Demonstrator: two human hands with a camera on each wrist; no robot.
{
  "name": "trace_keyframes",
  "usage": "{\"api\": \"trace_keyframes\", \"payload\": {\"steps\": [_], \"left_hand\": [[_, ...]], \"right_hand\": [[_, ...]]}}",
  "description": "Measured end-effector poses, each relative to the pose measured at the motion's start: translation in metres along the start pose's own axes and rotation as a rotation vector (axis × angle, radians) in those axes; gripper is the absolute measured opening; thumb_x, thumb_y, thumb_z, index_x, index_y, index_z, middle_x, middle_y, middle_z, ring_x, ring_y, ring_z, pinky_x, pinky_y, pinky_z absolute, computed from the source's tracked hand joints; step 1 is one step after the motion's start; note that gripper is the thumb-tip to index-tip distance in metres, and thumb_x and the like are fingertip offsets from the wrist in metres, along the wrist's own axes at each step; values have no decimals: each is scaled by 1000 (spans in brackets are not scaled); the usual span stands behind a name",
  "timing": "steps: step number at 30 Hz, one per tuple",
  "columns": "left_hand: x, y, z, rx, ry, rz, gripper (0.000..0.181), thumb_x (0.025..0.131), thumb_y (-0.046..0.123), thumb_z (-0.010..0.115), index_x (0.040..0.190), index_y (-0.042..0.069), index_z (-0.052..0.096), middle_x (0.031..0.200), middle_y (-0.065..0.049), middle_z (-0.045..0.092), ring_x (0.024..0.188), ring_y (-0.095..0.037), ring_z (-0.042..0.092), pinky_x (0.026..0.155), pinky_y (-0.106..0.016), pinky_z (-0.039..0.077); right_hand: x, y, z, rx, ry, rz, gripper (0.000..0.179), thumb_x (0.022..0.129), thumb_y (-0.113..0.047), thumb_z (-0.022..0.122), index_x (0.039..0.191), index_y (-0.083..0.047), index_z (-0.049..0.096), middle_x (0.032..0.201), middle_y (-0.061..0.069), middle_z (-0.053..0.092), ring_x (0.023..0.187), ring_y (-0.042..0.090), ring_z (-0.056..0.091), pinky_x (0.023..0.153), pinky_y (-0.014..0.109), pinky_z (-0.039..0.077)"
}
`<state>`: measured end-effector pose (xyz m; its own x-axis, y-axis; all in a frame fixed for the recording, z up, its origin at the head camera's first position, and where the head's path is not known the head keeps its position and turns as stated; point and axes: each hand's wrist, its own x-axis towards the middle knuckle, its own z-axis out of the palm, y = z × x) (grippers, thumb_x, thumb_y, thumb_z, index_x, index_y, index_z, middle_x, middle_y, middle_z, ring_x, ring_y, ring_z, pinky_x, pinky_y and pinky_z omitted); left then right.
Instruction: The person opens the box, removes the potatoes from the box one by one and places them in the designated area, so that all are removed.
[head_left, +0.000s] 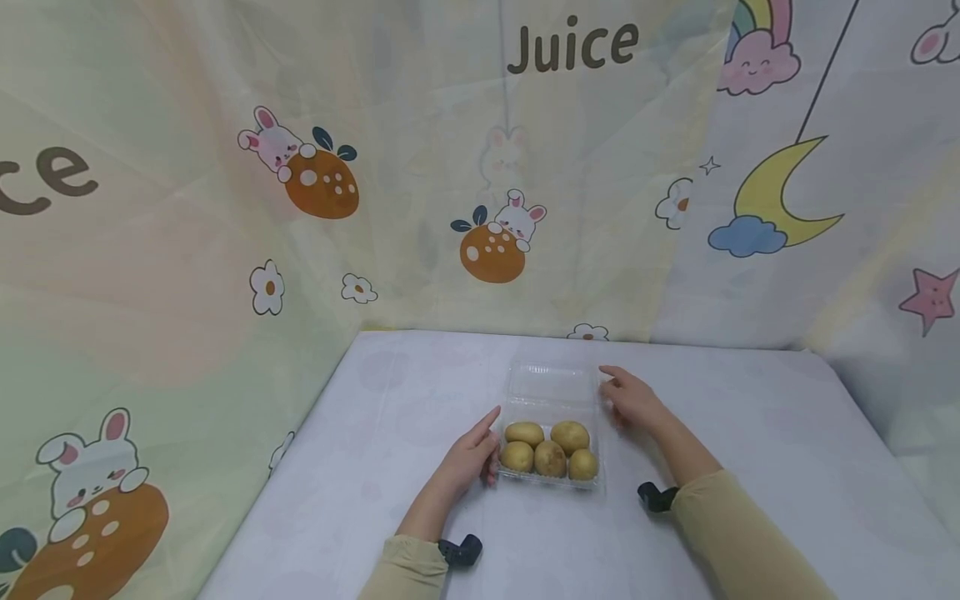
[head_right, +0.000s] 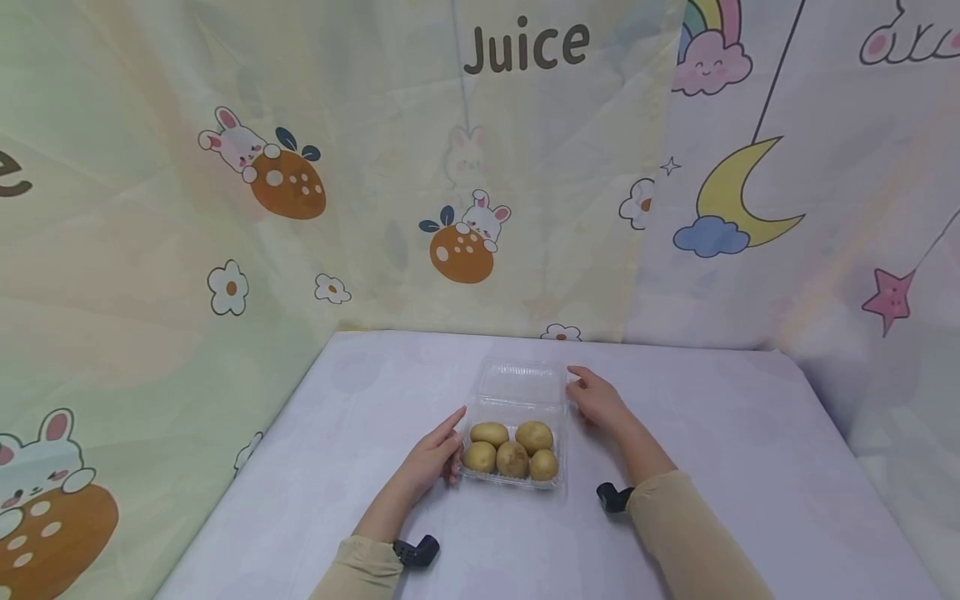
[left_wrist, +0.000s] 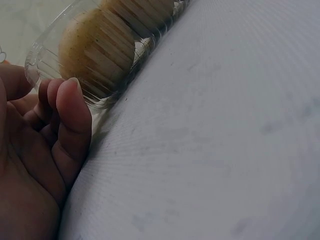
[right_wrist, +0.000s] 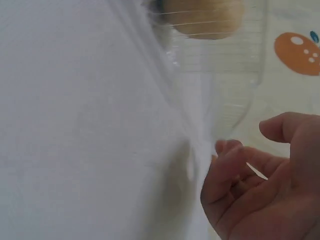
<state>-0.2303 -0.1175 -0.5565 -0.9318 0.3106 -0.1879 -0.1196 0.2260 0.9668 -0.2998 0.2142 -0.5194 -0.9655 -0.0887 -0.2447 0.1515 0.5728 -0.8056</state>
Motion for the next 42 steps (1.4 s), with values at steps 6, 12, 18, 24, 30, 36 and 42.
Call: {"api": "trace_keyframes", "payload": {"steps": [6, 12, 18, 24, 30, 36, 42], "left_hand": [[-1, 2, 1, 4, 2, -1, 47, 106, 30, 45, 151, 40, 37, 77, -3, 55, 61, -16, 55, 56, -31, 56], [-1, 4, 0, 13, 6, 1, 47, 105, 31, 44, 151, 40, 36, 77, -3, 55, 61, -17, 56, 56, -32, 56], [0, 3, 0, 8, -3, 6, 48, 105, 30, 45, 151, 40, 36, 77, -3, 55, 60, -17, 56, 56, -32, 57], [2, 0, 0, 9, -4, 10, 47, 105, 29, 45, 151, 40, 37, 76, -4, 55, 60, -17, 56, 56, -32, 56], [1, 1, 0, 6, 0, 0, 47, 105, 32, 46, 149, 43, 38, 76, -4, 55, 61, -17, 56, 56, -32, 57], [1, -1, 0, 4, 2, 6, 48, 105, 32, 45, 152, 40, 35, 76, -3, 55, 60, -17, 56, 55, -33, 56], [2, -2, -1, 3, 0, -2, 47, 105, 32, 46, 150, 43, 37, 76, -3, 55, 60, -17, 56, 56, -33, 56]], "right_hand": [[-12, -16, -10, -106, 41, -119, 51, 103, -25, 49, 151, -13, 36, 139, 20, 50, 69, 21, 58, 56, 30, 52], [-31, -33, -6, -140, -62, -254, 48, 99, -27, 58, 145, -17, 46, 137, 16, 55, 74, 29, 60, 53, 30, 51], [-49, -46, 8, -188, -263, -343, 51, 95, -32, 66, 143, -23, 50, 137, 11, 57, 73, 30, 61, 51, 30, 50], [-60, -55, 20, -243, -386, -356, 49, 92, -35, 70, 138, -33, 55, 126, 1, 62, 83, 20, 57, 66, 35, 53], [-61, -55, 29, -284, -420, -410, 50, 90, -35, 72, 137, -27, 58, 137, -4, 59, 127, 25, 53, 103, 55, 46], [-59, -56, 35, -304, -446, -412, 47, 88, -35, 74, 132, -27, 62, 133, -6, 62, 128, 23, 54, 106, 55, 45], [-58, -58, 39, -330, -467, -404, 41, 88, -31, 75, 128, -29, 64, 131, -8, 63, 128, 21, 53, 107, 53, 45]]}}
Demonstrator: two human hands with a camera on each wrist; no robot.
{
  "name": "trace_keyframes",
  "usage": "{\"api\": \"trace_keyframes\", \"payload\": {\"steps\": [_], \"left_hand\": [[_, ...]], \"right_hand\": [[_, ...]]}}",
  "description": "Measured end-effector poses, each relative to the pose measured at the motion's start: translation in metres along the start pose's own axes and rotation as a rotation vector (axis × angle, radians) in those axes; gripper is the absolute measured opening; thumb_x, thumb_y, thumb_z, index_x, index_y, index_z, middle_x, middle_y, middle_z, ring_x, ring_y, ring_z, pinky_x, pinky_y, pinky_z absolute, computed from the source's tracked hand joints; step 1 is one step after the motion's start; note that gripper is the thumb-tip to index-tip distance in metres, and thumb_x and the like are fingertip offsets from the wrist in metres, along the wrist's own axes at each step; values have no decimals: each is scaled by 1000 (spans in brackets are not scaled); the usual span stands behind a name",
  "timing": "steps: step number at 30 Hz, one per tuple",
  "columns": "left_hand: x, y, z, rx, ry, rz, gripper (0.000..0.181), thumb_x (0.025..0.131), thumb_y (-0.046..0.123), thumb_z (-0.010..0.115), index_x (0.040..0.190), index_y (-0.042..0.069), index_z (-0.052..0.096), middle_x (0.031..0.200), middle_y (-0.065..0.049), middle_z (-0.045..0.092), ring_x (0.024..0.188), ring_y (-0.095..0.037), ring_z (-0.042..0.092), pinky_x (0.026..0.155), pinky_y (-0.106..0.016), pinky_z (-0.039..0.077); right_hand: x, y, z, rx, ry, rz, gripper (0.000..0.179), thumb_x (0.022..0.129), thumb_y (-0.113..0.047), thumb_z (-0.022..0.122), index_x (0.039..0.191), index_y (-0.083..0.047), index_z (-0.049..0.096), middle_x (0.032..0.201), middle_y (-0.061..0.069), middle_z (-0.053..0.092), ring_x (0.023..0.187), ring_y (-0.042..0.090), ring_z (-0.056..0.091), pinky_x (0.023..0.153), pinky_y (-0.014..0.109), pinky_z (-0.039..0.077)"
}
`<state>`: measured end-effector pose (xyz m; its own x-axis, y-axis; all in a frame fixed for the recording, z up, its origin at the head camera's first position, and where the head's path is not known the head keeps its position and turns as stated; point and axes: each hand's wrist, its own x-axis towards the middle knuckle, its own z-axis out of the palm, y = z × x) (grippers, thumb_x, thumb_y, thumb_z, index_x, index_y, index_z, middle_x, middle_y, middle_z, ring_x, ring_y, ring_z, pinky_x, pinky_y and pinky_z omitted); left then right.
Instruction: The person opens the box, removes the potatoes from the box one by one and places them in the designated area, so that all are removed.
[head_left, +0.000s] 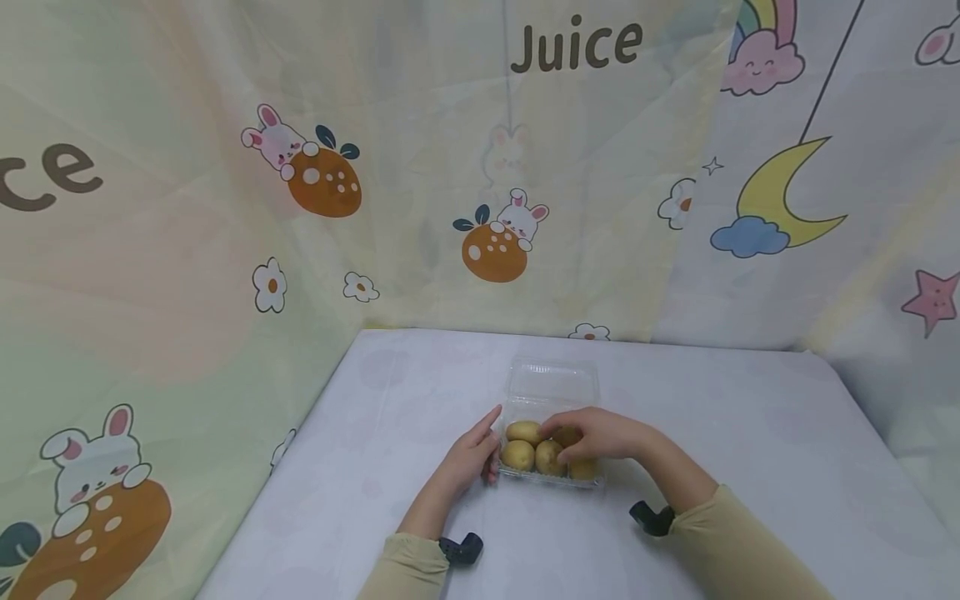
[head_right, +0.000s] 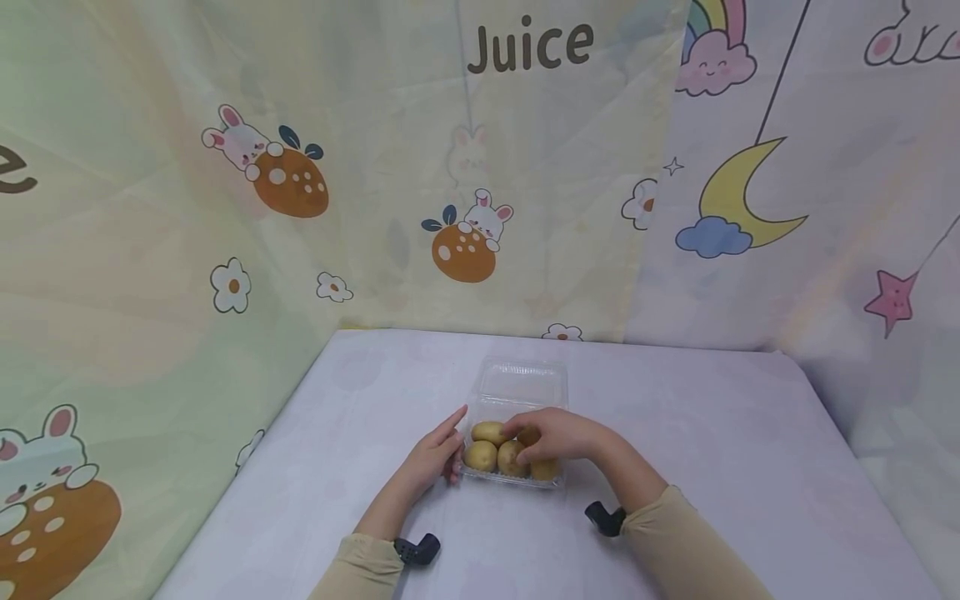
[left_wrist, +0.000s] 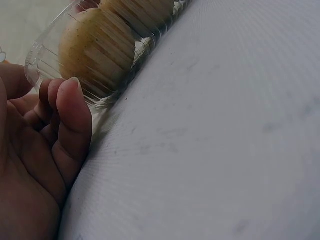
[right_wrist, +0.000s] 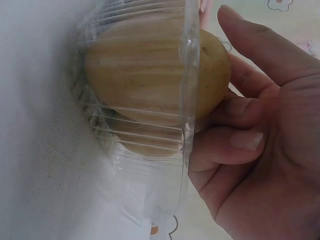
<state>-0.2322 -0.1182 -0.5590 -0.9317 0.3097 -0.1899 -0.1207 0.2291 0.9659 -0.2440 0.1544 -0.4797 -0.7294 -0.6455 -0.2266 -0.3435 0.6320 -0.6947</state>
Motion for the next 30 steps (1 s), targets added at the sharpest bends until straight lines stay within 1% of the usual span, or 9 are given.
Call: {"api": "trace_keyframes", "payload": {"steps": [7, 12, 15, 19, 23, 30], "left_hand": [[1, 0, 0, 12, 1, 4, 48, 105, 32, 46, 151, 41, 37, 76, -2, 55, 59, -17, 57, 56, -33, 56], [-1, 2, 1, 10, 9, 5, 48, 105, 31, 46, 151, 40, 38, 76, -3, 55, 59, -16, 56, 56, -32, 56], [-2, 3, 1, 6, 11, 9, 48, 105, 30, 46, 151, 39, 38, 76, -3, 55, 59, -17, 56, 55, -32, 56], [-2, 3, 1, 5, 11, 12, 47, 105, 31, 46, 150, 40, 38, 76, -3, 55, 59, -17, 56, 55, -32, 56], [-3, 4, 2, 9, 13, 10, 47, 105, 32, 46, 150, 41, 38, 76, -3, 55, 59, -17, 56, 55, -32, 56], [-3, 5, 2, 11, 11, 10, 47, 105, 32, 46, 150, 41, 37, 76, -3, 55, 59, -17, 56, 55, -32, 56]], "right_hand": [[3, -1, 0, -3, -7, 13, 42, 86, -28, 77, 126, -29, 65, 131, -9, 62, 128, 21, 52, 108, 54, 43], [3, -2, 2, -55, 10, 40, 41, 85, -28, 78, 124, -29, 67, 129, -11, 63, 126, 19, 53, 108, 52, 44], [5, -3, 4, -91, 25, 39, 40, 84, -27, 79, 122, -28, 68, 127, -10, 64, 122, 18, 56, 106, 50, 46], [6, -4, 7, -109, 44, 28, 38, 82, -24, 80, 119, -26, 69, 123, -9, 66, 117, 18, 58, 104, 49, 47], [8, -4, 8, -144, 59, 20, 38, 80, -24, 82, 117, -26, 71, 118, -11, 67, 111, 14, 59, 100, 46, 50], [9, -9, 9, -174, 52, 25, 40, 77, -23, 84, 116, -22, 73, 110, -12, 65, 101, 11, 57, 92, 41, 52]]}}
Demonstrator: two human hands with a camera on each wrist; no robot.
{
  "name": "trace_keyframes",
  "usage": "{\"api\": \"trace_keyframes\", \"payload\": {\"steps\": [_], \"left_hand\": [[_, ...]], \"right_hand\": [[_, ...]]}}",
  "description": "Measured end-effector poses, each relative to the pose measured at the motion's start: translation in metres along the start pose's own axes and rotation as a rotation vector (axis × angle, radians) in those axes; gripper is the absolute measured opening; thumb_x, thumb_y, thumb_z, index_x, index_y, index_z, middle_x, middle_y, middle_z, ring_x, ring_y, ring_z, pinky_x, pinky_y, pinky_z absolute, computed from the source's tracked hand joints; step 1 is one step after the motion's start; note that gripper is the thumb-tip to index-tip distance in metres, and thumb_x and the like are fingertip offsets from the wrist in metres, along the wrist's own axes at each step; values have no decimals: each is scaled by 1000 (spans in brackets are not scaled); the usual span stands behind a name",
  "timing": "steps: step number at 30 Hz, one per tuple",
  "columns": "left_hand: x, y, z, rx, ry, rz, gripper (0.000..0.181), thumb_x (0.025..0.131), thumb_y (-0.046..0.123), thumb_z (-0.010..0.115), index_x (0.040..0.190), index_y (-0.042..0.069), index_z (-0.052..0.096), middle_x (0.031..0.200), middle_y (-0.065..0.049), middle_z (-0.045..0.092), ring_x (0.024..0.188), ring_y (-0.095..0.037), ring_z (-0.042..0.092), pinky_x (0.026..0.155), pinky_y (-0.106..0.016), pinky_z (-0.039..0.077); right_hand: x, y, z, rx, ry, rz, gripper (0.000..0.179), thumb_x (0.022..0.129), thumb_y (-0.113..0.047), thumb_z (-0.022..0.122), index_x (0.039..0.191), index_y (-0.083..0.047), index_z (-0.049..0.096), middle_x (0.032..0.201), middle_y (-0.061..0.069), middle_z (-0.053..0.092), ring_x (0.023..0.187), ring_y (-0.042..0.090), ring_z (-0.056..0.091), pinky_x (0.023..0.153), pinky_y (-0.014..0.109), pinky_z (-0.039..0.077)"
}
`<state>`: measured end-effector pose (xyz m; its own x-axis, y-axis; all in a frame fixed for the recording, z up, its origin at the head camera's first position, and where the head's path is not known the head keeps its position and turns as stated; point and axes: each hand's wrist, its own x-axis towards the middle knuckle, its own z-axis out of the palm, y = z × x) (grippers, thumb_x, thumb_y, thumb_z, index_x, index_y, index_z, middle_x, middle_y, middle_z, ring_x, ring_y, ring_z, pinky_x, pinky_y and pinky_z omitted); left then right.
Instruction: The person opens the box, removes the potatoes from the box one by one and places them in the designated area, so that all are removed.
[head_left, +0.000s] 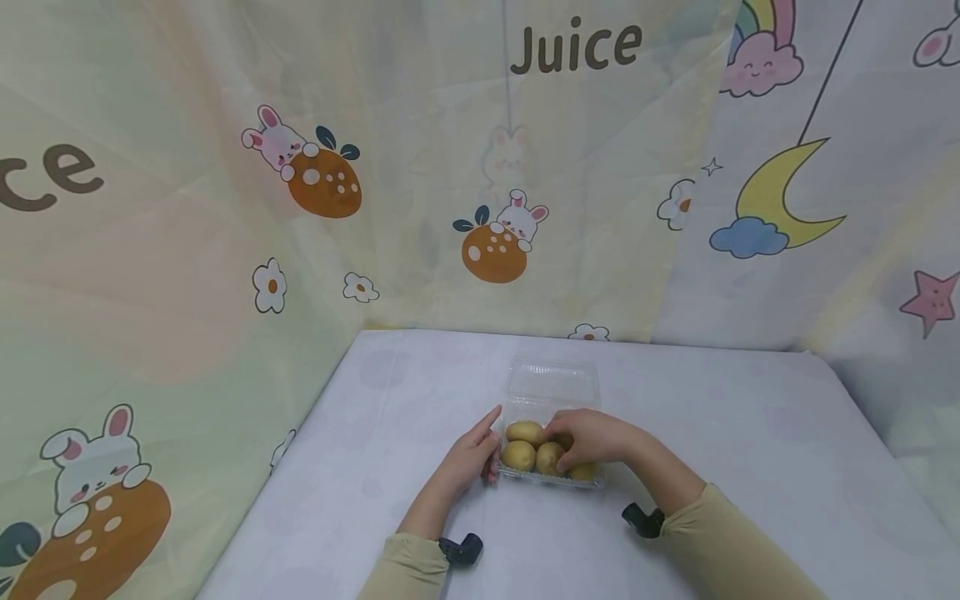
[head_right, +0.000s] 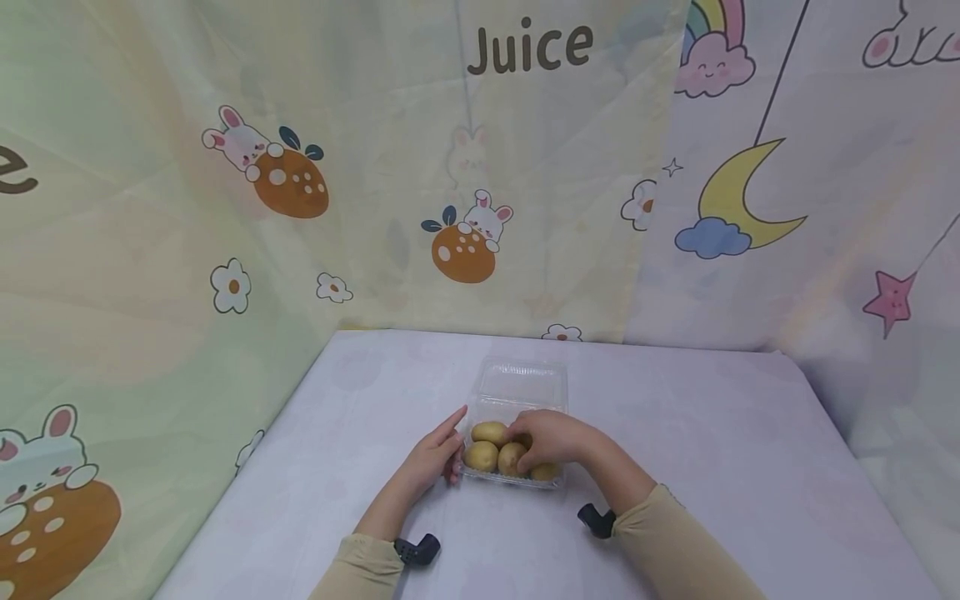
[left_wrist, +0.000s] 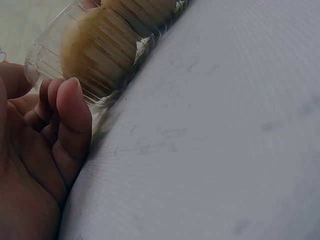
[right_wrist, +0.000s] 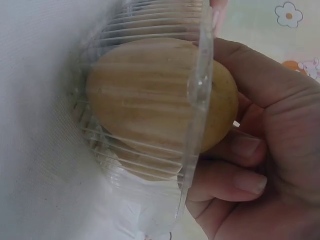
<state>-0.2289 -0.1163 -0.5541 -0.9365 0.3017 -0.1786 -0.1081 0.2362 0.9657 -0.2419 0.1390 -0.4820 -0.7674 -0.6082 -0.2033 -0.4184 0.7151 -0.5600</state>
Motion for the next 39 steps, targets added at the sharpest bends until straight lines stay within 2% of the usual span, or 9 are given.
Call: {"api": "trace_keyframes", "payload": {"steps": [9, 20, 26, 30, 33, 36, 39], "left_hand": [[0, 0, 0, 0, -1, 0, 47, 105, 32, 46, 151, 40, 37, 76, -3, 55, 60, -16, 56, 55, -32, 56], [0, 0, 0, 0, 1, -4, 47, 105, 34, 45, 151, 40, 36, 77, -2, 55, 61, -16, 55, 55, -31, 56], [0, 1, 0, 3, 0, -3, 47, 105, 33, 46, 150, 41, 37, 77, -2, 55, 60, -17, 56, 55, -32, 56], [0, 0, 0, 6, -2, -2, 47, 105, 32, 46, 150, 41, 37, 76, -3, 55, 60, -17, 56, 55, -32, 56], [1, -1, -1, 8, 0, -1, 47, 105, 32, 46, 150, 41, 38, 76, -3, 55, 60, -17, 56, 55, -32, 56], [2, -2, -1, 8, 4, -1, 47, 105, 31, 46, 150, 42, 38, 76, -3, 55, 60, -17, 56, 55, -33, 56], [2, -2, -1, 13, 8, -5, 47, 105, 31, 46, 149, 42, 39, 76, -3, 55, 59, -17, 56, 55, -32, 56]], "right_hand": [[0, -2, 1, -52, 7, -17, 40, 78, -25, 84, 115, -21, 73, 106, -13, 63, 96, 7, 57, 87, 35, 52], [-4, 2, -2, -24, 3, -82, 39, 81, -27, 82, 118, -28, 69, 118, -14, 66, 109, 10, 59, 97, 41, 50], [-3, 5, -2, -49, -5, -103, 37, 81, -28, 82, 115, -31, 67, 111, -21, 64, 101, 4, 58, 92, 37, 51], [-3, 4, -2, -65, -1, -97, 41, 81, -30, 82, 119, -26, 67, 113, -19, 64, 102, 4, 57, 94, 36, 51], [-5, 3, -3, -71, 8, -93, 46, 81, -32, 81, 123, -22, 68, 114, -15, 63, 101, 5, 56, 90, 33, 52], [-7, 4, -4, -51, 19, -97, 46, 81, -35, 81, 124, -22, 69, 111, -14, 61, 97, 6, 55, 84, 29, 51], [-10, 8, -6, -2, 35, -108, 43, 82, -38, 80, 122, -27, 68, 113, -16, 60, 99, 6, 55, 84, 29, 51]]}}
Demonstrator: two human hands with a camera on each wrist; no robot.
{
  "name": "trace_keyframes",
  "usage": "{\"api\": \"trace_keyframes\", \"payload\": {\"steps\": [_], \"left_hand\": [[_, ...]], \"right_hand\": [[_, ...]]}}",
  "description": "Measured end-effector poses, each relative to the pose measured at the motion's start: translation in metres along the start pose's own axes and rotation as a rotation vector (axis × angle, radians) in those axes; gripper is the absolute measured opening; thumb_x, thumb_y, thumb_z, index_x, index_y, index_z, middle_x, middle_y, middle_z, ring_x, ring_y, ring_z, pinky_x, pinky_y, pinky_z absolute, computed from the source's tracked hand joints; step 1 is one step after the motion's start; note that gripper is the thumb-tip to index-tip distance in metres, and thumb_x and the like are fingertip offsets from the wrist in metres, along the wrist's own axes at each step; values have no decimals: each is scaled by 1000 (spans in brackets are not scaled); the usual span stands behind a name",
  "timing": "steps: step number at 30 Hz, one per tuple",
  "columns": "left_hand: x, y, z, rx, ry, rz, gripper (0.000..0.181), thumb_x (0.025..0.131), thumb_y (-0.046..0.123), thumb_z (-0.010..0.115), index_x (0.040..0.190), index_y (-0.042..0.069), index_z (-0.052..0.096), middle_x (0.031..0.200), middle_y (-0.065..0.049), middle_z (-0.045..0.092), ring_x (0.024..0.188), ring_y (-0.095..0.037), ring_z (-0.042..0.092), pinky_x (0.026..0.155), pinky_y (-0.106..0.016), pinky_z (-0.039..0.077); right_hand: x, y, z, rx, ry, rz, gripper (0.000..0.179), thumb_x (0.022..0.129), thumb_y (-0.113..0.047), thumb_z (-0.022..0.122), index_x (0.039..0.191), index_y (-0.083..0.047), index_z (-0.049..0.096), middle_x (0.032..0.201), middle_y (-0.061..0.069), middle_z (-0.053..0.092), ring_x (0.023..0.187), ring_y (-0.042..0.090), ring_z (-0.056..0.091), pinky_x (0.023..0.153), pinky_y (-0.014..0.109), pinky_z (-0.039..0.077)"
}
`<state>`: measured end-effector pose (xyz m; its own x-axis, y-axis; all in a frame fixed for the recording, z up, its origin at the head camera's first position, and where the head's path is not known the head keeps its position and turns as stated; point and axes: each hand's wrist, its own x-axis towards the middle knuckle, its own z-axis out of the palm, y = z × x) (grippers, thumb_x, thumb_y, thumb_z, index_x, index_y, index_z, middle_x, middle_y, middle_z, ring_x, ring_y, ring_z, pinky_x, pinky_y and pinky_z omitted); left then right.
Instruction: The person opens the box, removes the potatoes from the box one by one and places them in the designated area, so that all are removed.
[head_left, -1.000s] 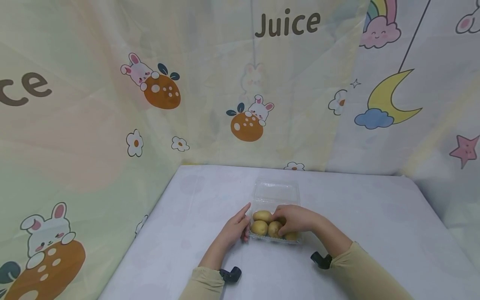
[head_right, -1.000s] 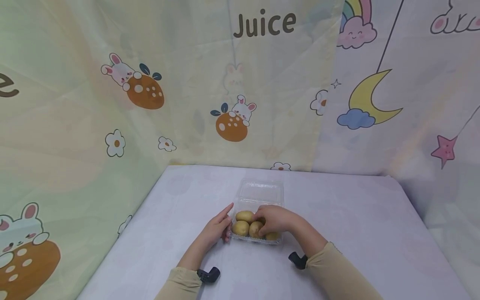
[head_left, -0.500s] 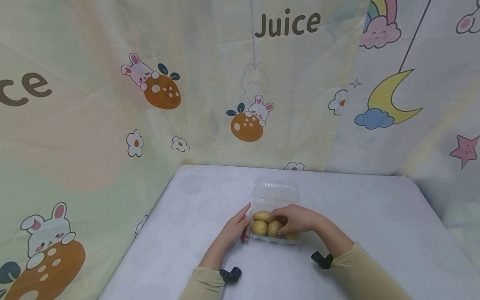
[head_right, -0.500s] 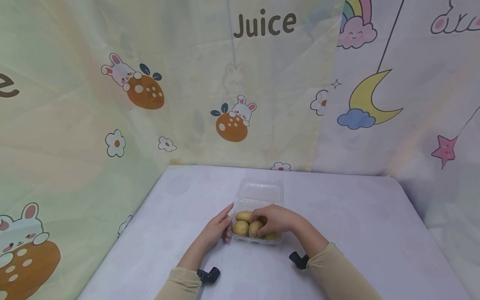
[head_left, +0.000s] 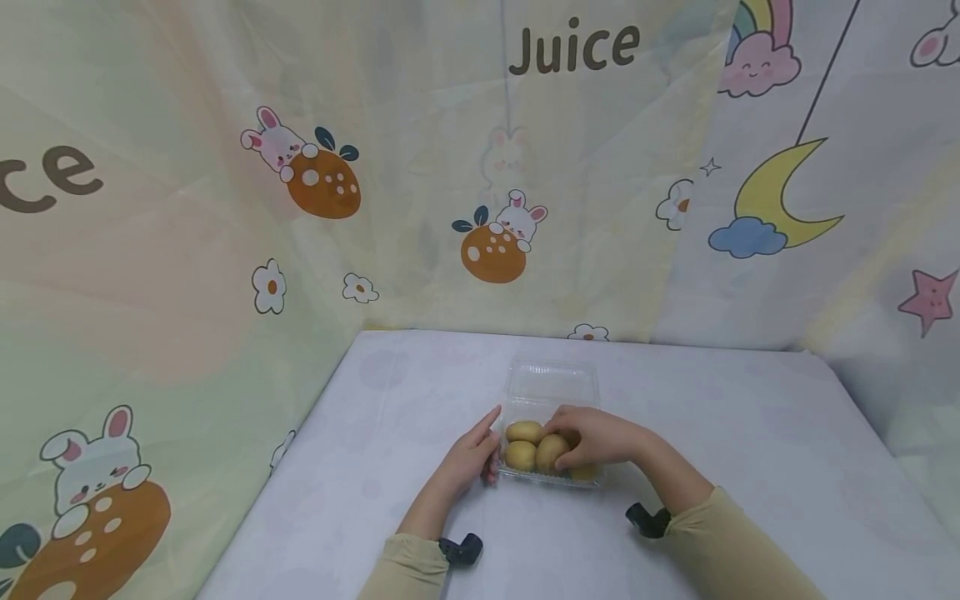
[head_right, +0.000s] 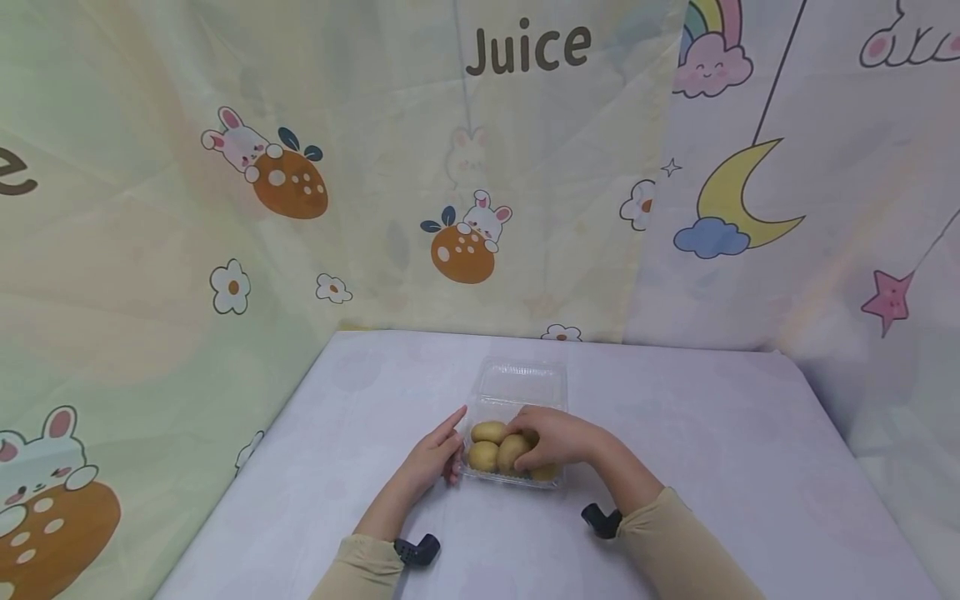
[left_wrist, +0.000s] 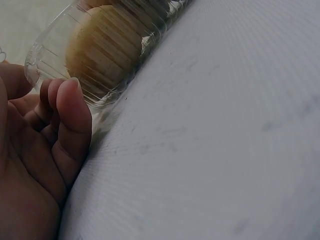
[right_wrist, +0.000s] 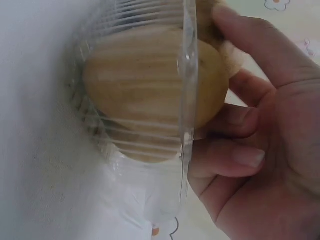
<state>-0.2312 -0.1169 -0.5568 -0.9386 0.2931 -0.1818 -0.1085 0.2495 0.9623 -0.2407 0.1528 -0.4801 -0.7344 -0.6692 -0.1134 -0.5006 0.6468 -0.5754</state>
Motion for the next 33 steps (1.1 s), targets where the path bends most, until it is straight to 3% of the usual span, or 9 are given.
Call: {"api": "trace_keyframes", "payload": {"steps": [7, 14, 20, 27, 33], "left_hand": [[0, 0, 0, -7, -12, 12, 49, 105, 29, 46, 151, 39, 36, 75, -3, 54, 58, -17, 56, 55, -33, 56], [-1, 0, -1, 6, -1, 7, 47, 105, 33, 46, 150, 42, 37, 77, -4, 54, 59, -18, 57, 55, -33, 56], [-1, 0, -1, 5, -4, 2, 48, 105, 34, 46, 151, 42, 37, 77, -4, 54, 59, -18, 57, 55, -34, 56], [1, -3, -1, 19, -7, 7, 48, 105, 34, 46, 150, 43, 36, 77, -3, 55, 59, -17, 57, 56, -34, 56], [2, -4, -1, 15, -6, 6, 48, 104, 35, 46, 151, 42, 37, 78, -3, 55, 60, -17, 57, 55, -33, 56]], "right_hand": [[-4, 11, -3, 110, 74, 6, 43, 86, -42, 76, 125, -36, 58, 122, -16, 62, 107, 10, 59, 92, 37, 53], [-13, 20, -10, 124, 220, 34, 48, 85, -46, 75, 130, -37, 60, 119, -15, 65, 89, 13, 57, 73, 25, 49], [-25, 36, -16, 175, 308, 118, 51, 82, -47, 77, 129, -33, 63, 122, -14, 65, 102, 14, 59, 85, 29, 50], [-43, 64, -18, 205, 373, 208, 52, 82, -47, 77, 129, -29, 62, 124, -2, 63, 88, 17, 53, 70, 25, 46], [-61, 93, -17, 251, 435, 280, 53, 84, -44, 77, 131, -26, 60, 129, 7, 61, 87, 18, 54, 68, 25, 46]]}}
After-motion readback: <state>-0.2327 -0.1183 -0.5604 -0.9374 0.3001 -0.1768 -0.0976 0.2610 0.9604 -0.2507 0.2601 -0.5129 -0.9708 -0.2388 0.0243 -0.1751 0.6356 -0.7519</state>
